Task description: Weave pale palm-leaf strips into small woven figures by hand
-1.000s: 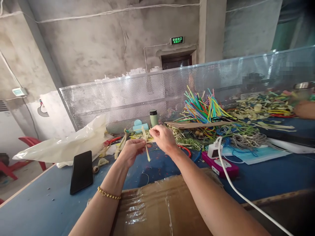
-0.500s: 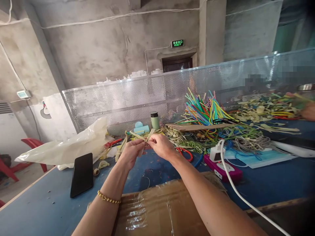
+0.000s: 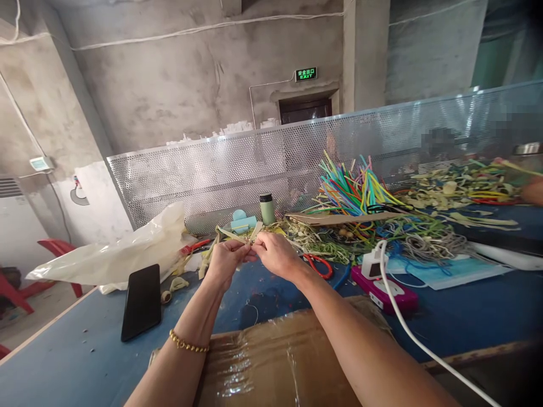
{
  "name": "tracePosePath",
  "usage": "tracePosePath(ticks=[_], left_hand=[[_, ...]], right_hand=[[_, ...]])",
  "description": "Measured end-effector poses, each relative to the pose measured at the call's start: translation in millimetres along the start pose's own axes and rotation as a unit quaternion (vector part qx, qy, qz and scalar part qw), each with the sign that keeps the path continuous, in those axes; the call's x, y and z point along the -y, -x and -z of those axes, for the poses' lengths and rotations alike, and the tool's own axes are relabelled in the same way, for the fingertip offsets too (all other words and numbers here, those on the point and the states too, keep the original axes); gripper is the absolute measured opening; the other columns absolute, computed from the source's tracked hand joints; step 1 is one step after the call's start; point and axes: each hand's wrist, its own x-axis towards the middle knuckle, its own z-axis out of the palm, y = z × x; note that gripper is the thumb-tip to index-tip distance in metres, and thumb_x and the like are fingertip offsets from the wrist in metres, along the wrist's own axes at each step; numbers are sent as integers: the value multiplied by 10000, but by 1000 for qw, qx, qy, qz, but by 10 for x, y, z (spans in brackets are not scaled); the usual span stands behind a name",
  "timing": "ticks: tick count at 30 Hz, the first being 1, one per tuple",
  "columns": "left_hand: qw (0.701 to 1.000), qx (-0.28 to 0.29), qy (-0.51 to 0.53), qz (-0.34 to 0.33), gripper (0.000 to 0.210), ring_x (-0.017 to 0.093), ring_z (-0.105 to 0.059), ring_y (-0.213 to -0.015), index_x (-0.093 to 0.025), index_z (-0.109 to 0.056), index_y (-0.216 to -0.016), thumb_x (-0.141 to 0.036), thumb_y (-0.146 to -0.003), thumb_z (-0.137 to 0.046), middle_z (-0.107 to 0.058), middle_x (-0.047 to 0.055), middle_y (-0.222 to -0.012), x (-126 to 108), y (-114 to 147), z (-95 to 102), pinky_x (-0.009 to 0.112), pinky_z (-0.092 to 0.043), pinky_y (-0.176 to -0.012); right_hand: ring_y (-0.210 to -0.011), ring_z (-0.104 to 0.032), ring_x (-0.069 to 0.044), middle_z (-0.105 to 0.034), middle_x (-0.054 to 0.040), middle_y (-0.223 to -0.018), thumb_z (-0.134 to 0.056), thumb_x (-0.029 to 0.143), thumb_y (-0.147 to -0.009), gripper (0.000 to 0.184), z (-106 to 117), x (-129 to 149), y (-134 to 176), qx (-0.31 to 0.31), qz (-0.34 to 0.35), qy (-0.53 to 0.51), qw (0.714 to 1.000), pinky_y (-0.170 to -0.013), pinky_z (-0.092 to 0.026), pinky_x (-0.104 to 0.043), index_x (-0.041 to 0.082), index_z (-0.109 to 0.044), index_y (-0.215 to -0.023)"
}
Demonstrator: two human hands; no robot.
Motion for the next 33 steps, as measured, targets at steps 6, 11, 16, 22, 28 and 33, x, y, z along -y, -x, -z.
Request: tracePosePath(ticks=[6, 11, 16, 22, 28, 33], left_hand=[[1000, 14, 0, 4, 266, 150, -628, -490, -98, -733, -603, -303, -529, -886, -694, 81, -562, 20, -24, 48, 253, -489, -526], [999, 24, 26, 20, 258, 136, -626, -507, -86, -739, -613, -278, -528, -889, -690, 79, -573, 33, -45, 87, 250, -508, -562], [999, 24, 35, 25, 215, 135, -632, -518, -87, -732, -608, -241, -568, -877, -694, 73, -597, 15, -50, 108, 260, -514, -593], [994, 73, 58, 56, 191, 190, -707, -657, -74, -758, -726, -230, -643, -832, -757, 139, -744, -26, -17, 83, 300, -539, -729], [990, 113, 41, 67, 225, 243, -733, -724, -93, -779, -785, -279, -667, -824, -771, 164, -807, -85, 39, 14, 359, -543, -781], [995, 62, 19, 69, 368, 229, -712, -621, -96, -783, -766, -420, -616, -872, -747, 137, -671, -85, 60, -30, 337, -561, -659]], right_hand=[[-607, -474, -133, -619, -25, -650, -603, 172, -866, 195, 67, 17, -3, 10, -2, -19, 1000, -581, -262, -257, 169, -580, -672], [-604, -459, -126, -593, -15, -642, -599, 120, -860, 206, 120, 67, 2, 23, -2, -18, 1000, -584, -258, -252, 169, -555, -665], [-622, -473, -130, -605, -17, -661, -585, 112, -863, 203, 63, 7, -11, -6, 14, -39, 999, -596, -261, -257, 172, -544, -674], [-557, -437, -118, -529, 13, -557, -534, 221, -920, 326, 69, -103, -73, -7, -25, -162, 986, -560, -270, -256, 177, -512, -598], [-582, -452, -113, -526, 23, -597, -610, 152, -815, 207, 58, -152, -117, -58, -16, -225, 973, -575, -316, -248, 162, -563, -614], [-570, -440, -111, -514, 27, -595, -606, 170, -818, 205, 25, -172, -117, -35, 6, -258, 965, -552, -303, -250, 160, -578, -615]])
